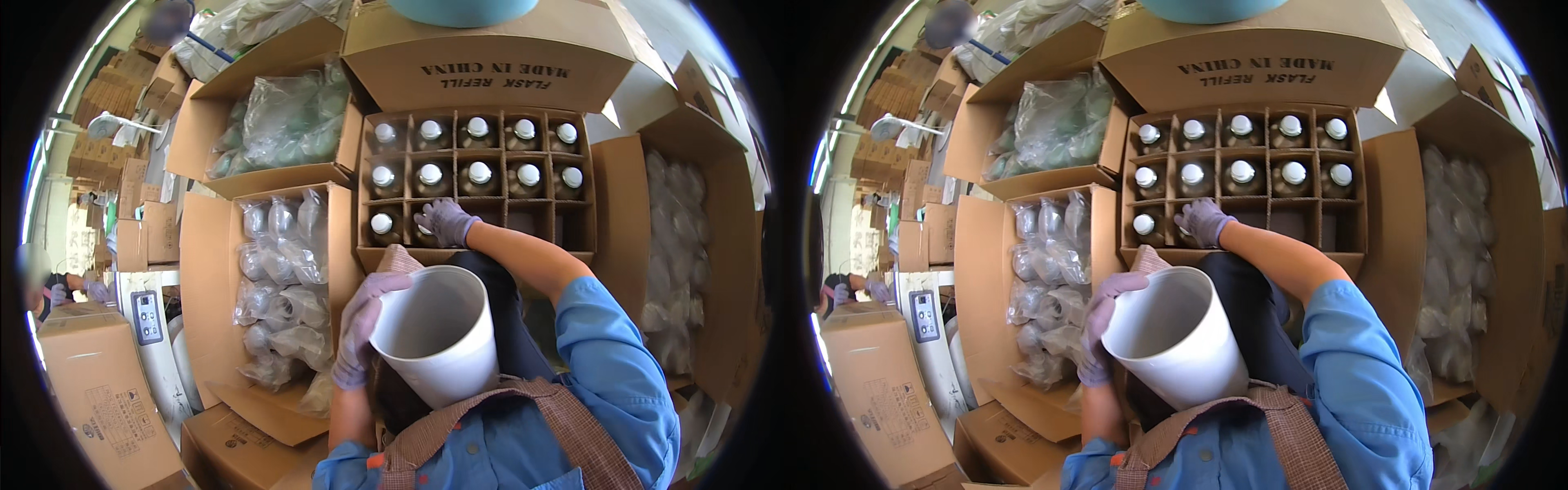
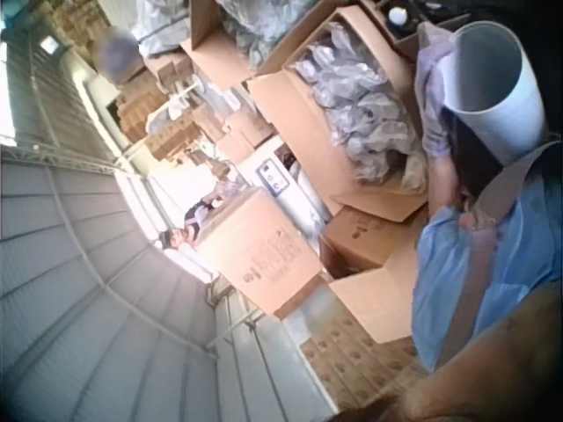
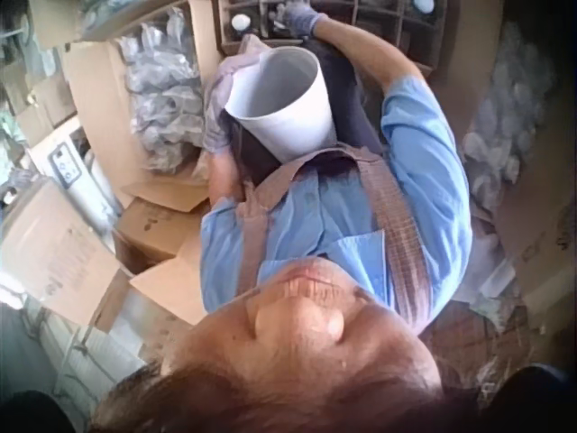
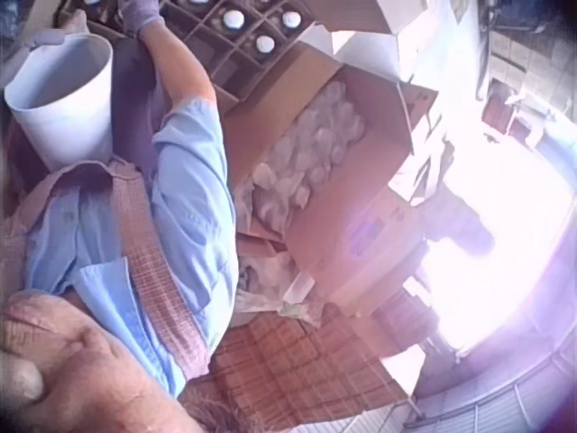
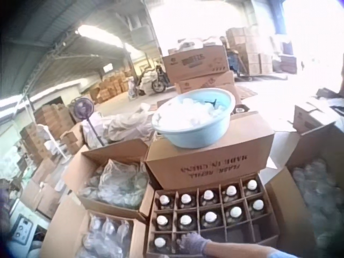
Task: The person assembles thermos flasks by placing rubber gaskets into the openings, screwing on lids, and wrapping each unit in plastic bags. The person also handles white bottle caps and cardboard boxes while working on the floor.
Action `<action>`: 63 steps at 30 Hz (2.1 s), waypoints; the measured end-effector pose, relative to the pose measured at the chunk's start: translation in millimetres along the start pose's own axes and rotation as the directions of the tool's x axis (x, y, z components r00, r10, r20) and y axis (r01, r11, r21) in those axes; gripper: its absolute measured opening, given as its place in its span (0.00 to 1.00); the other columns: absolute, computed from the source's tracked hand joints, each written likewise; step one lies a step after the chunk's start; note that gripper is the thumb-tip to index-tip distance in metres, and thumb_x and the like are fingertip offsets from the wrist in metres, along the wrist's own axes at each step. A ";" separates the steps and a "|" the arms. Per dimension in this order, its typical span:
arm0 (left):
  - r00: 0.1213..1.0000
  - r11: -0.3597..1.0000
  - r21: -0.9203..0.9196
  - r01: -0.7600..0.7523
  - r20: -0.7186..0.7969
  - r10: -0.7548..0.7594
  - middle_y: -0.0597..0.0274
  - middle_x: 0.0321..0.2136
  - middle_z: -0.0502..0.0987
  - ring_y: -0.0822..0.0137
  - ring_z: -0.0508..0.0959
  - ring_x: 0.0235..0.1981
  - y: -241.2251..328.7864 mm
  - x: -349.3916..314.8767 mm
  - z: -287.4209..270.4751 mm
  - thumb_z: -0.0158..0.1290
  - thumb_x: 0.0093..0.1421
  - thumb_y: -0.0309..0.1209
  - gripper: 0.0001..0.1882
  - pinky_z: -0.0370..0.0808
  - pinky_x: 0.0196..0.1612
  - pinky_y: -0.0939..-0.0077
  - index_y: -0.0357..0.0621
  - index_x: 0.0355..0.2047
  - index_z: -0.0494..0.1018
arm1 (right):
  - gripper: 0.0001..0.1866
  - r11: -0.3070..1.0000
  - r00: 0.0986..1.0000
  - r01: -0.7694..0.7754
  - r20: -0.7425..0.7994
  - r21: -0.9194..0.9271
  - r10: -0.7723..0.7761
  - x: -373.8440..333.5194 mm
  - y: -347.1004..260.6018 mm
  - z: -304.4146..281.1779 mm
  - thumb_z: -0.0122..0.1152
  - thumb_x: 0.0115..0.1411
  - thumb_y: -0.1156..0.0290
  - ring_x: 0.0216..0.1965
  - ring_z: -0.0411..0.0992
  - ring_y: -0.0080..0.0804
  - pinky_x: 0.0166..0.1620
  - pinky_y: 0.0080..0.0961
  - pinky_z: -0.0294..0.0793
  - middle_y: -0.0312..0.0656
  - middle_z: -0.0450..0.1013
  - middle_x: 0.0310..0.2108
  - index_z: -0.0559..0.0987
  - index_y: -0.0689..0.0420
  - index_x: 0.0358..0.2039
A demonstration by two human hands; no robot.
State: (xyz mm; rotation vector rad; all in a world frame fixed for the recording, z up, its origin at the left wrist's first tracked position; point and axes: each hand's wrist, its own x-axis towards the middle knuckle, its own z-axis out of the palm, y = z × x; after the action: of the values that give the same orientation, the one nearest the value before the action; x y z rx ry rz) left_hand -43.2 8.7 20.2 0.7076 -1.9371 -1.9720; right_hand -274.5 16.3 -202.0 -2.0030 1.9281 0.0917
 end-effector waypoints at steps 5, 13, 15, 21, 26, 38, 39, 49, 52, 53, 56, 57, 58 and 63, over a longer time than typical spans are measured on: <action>0.999 0.999 -0.031 -0.042 -0.018 0.041 0.44 0.61 0.65 0.56 0.66 0.63 7.3 -5.3 4.2 0.43 0.65 0.49 0.35 0.58 0.66 0.64 0.30 0.60 0.65 | 0.24 0.990 0.993 0.057 -0.110 0.132 -0.042 5.0 10.3 1.5 0.64 0.50 0.61 0.47 0.75 0.46 0.48 0.42 0.74 0.48 0.73 0.45 0.74 0.52 0.49; 0.851 0.954 -0.042 0.296 -0.442 -0.284 0.55 0.39 0.77 0.62 0.80 0.33 -27.3 58.8 -37.9 0.45 0.66 0.61 0.37 0.78 0.46 0.74 0.34 0.52 0.70 | 0.36 0.935 0.703 0.354 -0.662 0.006 -0.261 -96.3 -7.5 -198.7 0.73 0.41 0.61 0.40 0.72 0.45 0.41 0.42 0.71 0.44 0.71 0.40 0.73 0.50 0.54; 0.955 0.735 -0.609 0.297 0.178 -0.238 0.47 0.49 0.74 0.55 0.78 0.45 -55.3 87.0 -61.5 0.44 0.66 0.59 0.38 0.75 0.52 0.60 0.34 0.59 0.65 | 0.36 0.890 0.644 0.421 -0.635 -0.173 -0.428 -128.5 -28.5 -250.5 0.72 0.41 0.62 0.41 0.71 0.42 0.42 0.40 0.72 0.41 0.70 0.41 0.74 0.49 0.55; 0.980 0.410 -0.896 0.170 0.198 0.028 0.46 0.58 0.69 0.51 0.72 0.57 20.4 88.6 14.3 0.42 0.66 0.59 0.39 0.68 0.62 0.55 0.40 0.65 0.59 | 0.26 0.688 0.512 0.571 -0.460 -0.449 -0.725 -183.9 -71.7 -279.5 0.62 0.51 0.63 0.43 0.71 0.36 0.51 0.39 0.74 0.37 0.71 0.42 0.75 0.47 0.53; 0.963 0.816 -0.577 0.046 0.244 0.118 0.51 0.62 0.64 0.61 0.67 0.61 -5.6 66.1 21.3 0.49 0.63 0.54 0.43 0.66 0.62 0.66 0.38 0.68 0.52 | 0.48 0.904 0.716 0.343 -0.694 0.256 -0.075 -177.0 -20.2 -286.2 0.73 0.50 0.52 0.62 0.64 0.49 0.63 0.39 0.64 0.55 0.62 0.62 0.62 0.61 0.65; 0.959 0.926 -0.322 -0.196 0.136 0.250 0.52 0.67 0.56 0.56 0.56 0.69 -4.9 11.0 70.3 0.44 0.67 0.58 0.43 0.51 0.70 0.58 0.40 0.70 0.49 | 0.41 0.631 0.968 0.182 -0.025 0.754 -0.250 -229.9 -36.8 -240.3 0.77 0.46 0.63 0.60 0.65 0.35 0.64 0.33 0.62 0.43 0.68 0.57 0.71 0.55 0.60; 0.949 0.911 -0.337 -0.238 0.119 0.292 0.50 0.67 0.57 0.56 0.58 0.68 -1.4 6.4 78.5 0.43 0.66 0.60 0.45 0.52 0.70 0.60 0.38 0.70 0.49 | 0.41 0.629 0.972 0.101 0.057 0.771 -0.227 -236.8 -38.3 -237.0 0.76 0.45 0.64 0.60 0.64 0.34 0.64 0.32 0.62 0.43 0.68 0.57 0.70 0.55 0.61; 0.830 0.730 0.405 -0.551 0.354 0.430 0.45 0.59 0.67 0.49 0.67 0.62 0.9 -100.0 64.2 0.71 0.45 0.50 0.52 0.63 0.65 0.58 0.33 0.63 0.61 | 0.43 0.004 0.970 0.031 -0.031 1.000 0.241 -380.5 -39.4 -117.9 0.77 0.47 0.68 0.58 0.66 0.28 0.63 0.31 0.63 0.41 0.70 0.58 0.67 0.61 0.63; 0.887 0.720 0.556 -0.415 0.423 0.185 0.43 0.59 0.65 0.50 0.68 0.60 -15.4 -138.5 61.3 0.70 0.46 0.50 0.52 0.65 0.64 0.60 0.37 0.65 0.59 | 0.44 -0.311 0.877 0.169 0.001 0.935 0.481 -426.6 -46.8 -23.5 0.77 0.47 0.72 0.60 0.65 0.27 0.65 0.31 0.61 0.40 0.68 0.60 0.65 0.60 0.64; 0.904 0.799 0.473 -0.371 0.380 0.195 0.45 0.58 0.67 0.53 0.69 0.59 -20.8 -143.0 59.6 0.69 0.47 0.50 0.51 0.66 0.63 0.61 0.37 0.64 0.59 | 0.44 -0.300 0.838 0.170 0.022 0.939 0.546 -431.1 -55.0 -8.1 0.75 0.47 0.73 0.59 0.66 0.28 0.64 0.30 0.64 0.40 0.69 0.59 0.65 0.60 0.64; 0.954 0.994 0.068 -0.083 0.295 0.059 0.51 0.55 0.71 0.59 0.71 0.57 -43.7 -149.9 42.6 0.64 0.54 0.52 0.45 0.67 0.61 0.66 0.35 0.63 0.62 | 0.42 -0.405 0.807 0.248 0.043 0.880 0.589 -438.9 -74.2 9.8 0.73 0.48 0.76 0.56 0.69 0.28 0.61 0.30 0.67 0.39 0.71 0.57 0.66 0.59 0.64; 0.974 0.980 -0.185 0.072 0.225 -0.029 0.53 0.53 0.72 0.61 0.72 0.55 -57.1 -155.7 33.3 0.59 0.58 0.54 0.42 0.69 0.59 0.68 0.34 0.61 0.63 | 0.39 -0.215 0.786 0.194 -0.021 0.957 0.618 -441.2 -73.2 20.6 0.70 0.50 0.78 0.54 0.72 0.29 0.58 0.29 0.70 0.40 0.73 0.55 0.67 0.60 0.63; 0.884 0.829 -0.359 0.429 0.358 -0.302 0.52 0.53 0.72 0.62 0.72 0.55 -47.5 -153.4 23.7 0.55 0.61 0.55 0.40 0.69 0.58 0.70 0.33 0.60 0.65 | 0.37 -0.081 0.767 0.163 -0.075 0.983 0.638 -447.8 -76.2 27.8 0.69 0.50 0.79 0.53 0.72 0.30 0.57 0.30 0.71 0.41 0.73 0.54 0.68 0.60 0.62; 0.968 0.783 0.596 -0.181 0.249 0.035 0.41 0.55 0.71 0.45 0.69 0.60 4.4 -143.0 45.6 0.73 0.40 0.45 0.53 0.63 0.65 0.59 0.38 0.64 0.61 | 0.32 -0.533 0.771 0.368 0.070 0.762 0.633 -474.1 -75.5 56.1 0.66 0.55 0.76 0.53 0.72 0.35 0.56 0.34 0.73 0.43 0.73 0.53 0.69 0.59 0.61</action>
State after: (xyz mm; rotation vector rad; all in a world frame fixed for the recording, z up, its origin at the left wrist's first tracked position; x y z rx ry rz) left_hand 52.0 122.4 43.9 0.4989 -2.7390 -1.3737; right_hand -221.7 486.1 -101.1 -0.0283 1.1368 -1.8326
